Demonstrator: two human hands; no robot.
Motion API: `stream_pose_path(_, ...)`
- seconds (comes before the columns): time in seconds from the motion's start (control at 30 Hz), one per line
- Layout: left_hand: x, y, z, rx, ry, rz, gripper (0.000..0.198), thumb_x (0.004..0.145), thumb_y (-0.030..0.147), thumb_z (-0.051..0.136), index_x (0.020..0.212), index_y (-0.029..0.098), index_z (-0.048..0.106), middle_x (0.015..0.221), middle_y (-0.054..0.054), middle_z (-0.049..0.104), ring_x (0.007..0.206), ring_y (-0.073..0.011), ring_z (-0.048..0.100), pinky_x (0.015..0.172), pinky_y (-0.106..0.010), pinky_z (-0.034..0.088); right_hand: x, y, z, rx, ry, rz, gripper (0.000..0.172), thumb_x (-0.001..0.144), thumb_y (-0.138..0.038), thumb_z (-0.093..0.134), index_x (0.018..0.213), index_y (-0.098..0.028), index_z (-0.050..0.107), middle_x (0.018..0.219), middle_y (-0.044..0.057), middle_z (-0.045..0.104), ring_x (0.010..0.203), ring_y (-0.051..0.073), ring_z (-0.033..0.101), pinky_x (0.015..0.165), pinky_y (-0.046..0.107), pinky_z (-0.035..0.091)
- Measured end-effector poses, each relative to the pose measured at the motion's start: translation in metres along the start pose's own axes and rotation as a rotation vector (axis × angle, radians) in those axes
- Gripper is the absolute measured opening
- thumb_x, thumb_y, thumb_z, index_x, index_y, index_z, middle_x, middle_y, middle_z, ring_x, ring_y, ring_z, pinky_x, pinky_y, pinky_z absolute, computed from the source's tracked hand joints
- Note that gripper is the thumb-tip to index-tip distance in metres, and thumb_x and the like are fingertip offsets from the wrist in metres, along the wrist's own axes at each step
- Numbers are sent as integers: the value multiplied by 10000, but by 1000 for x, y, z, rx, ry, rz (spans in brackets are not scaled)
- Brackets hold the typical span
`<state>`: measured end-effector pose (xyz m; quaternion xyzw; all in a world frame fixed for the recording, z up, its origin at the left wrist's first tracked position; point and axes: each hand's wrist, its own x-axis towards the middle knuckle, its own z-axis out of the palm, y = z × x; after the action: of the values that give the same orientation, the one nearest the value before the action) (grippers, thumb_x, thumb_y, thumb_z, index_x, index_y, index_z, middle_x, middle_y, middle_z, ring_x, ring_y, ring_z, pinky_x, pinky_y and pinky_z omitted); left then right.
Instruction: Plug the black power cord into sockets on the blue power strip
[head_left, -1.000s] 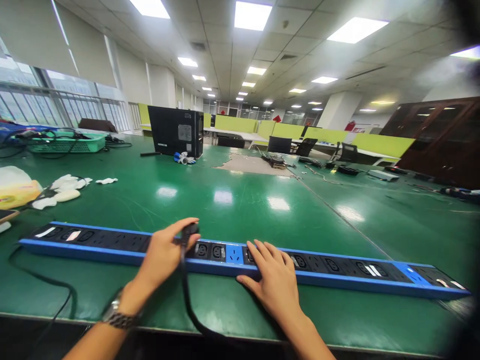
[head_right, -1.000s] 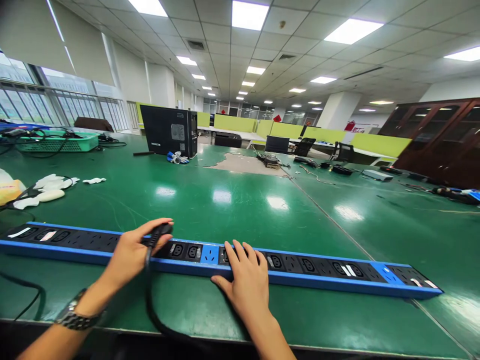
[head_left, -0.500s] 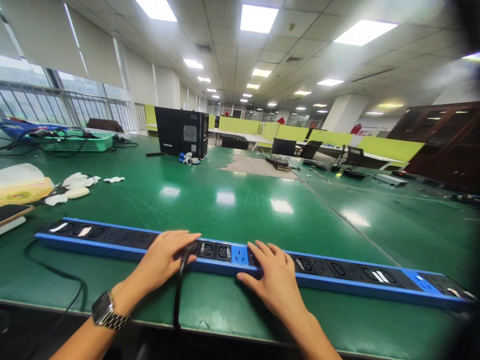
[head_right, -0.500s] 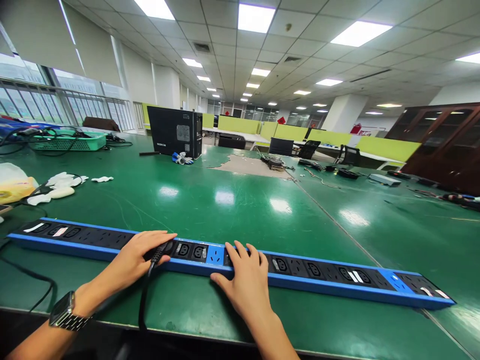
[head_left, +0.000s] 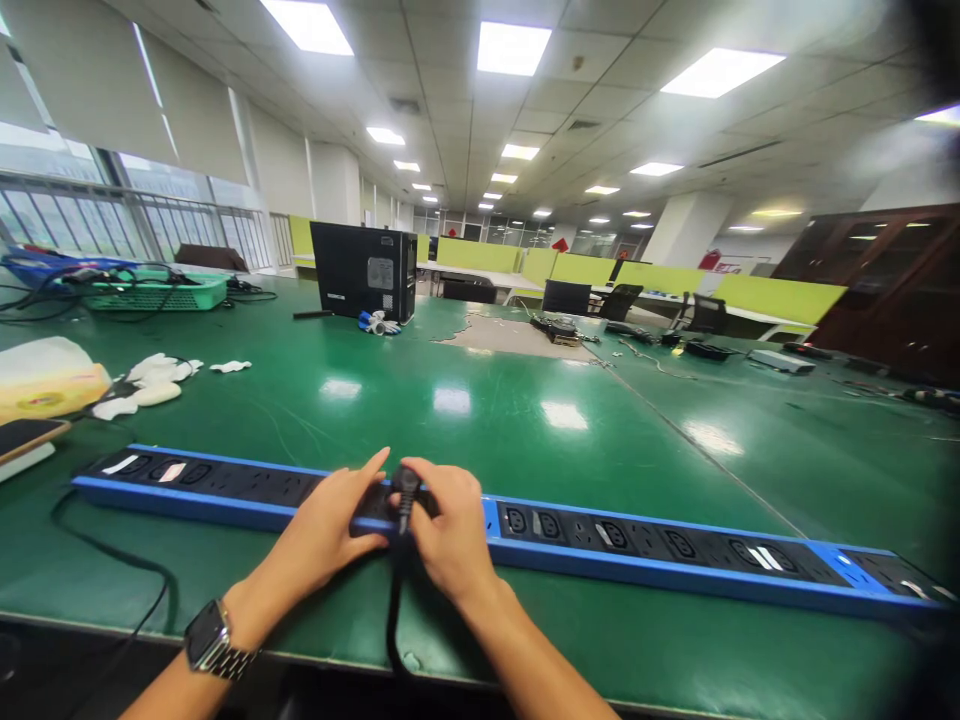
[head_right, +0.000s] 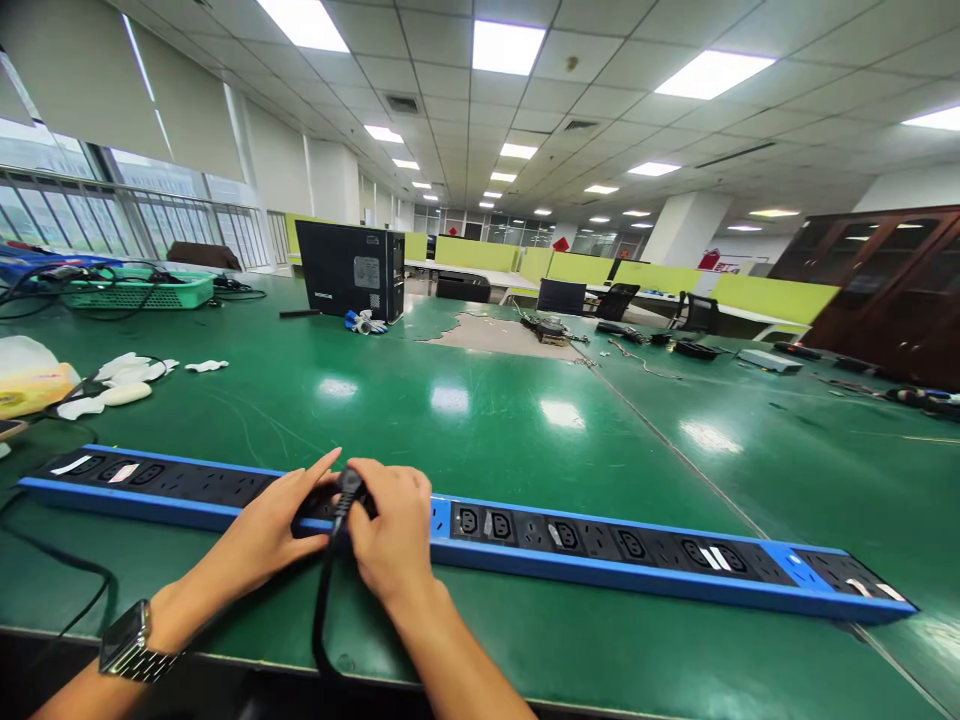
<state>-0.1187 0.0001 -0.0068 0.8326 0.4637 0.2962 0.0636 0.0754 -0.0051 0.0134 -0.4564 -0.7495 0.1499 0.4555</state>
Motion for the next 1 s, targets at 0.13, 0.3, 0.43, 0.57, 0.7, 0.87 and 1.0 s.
stream_pose_path(0.13,0,3,-2,25,-21,-23,1009,742,215,749,1516,319,110,1262,-72,626,1148,-263,573,1018,-472,414,-15,38,-47,-43,84,121,302,860,-405,576,1098,-239,660,1014,52,714,930,211,626,863,378,451)
stream_pose_path(0.3,0,6,-3,33,-22,-32,987,745,227,754,1509,317,137,1273,-75,628,1161,-263,573,1038,-486,394,-30,60,-80,-127,-57,151,318,879,-444,544,1090,-237,661,979,62,710,905,209,638,840,358,483)
stream_pose_path(0.43,0,6,-3,45,-13,-21,933,752,242,743,1501,302,189,1273,-73,635,1167,-262,579,1055,-482,387,-28,53,-79,-181,-104,134,306,881,-411,534,1109,-247,656,993,58,704,919,199,636,826,337,492)
stream_pose_path(0.57,-1,4,-2,57,-16,-25,934,749,251,749,1498,300,193,1295,-73,624,1184,-269,574,1077,-502,365,-21,51,-82,-189,-180,168,317,887,-408,519,1133,-252,645,985,50,696,874,185,634,793,318,487)
stream_pose_path(0.7,-1,3,-1,64,-17,-11,937,760,266,746,1499,313,172,1305,-78,617,1195,-274,568,1082,-515,359,-17,51,-89,-189,-237,200,305,883,-420,520,1093,-244,653,914,36,696,809,178,621,761,315,469)
stream_pose_path(0.87,-2,2,-1,72,-8,8,912,774,269,731,1498,307,178,1317,-87,610,1195,-271,570,1084,-521,359,-12,46,-90,-259,-305,167,268,886,-414,511,996,-241,684,822,26,687,763,177,597,712,301,447)
stream_pose_path(1.0,-2,2,-1,74,-12,13,898,772,269,734,1493,294,200,1328,-98,603,1203,-272,565,1085,-527,357,-13,42,-86,-335,-304,148,279,881,-376,522,1071,-239,673,864,44,688,830,195,603,725,296,446)
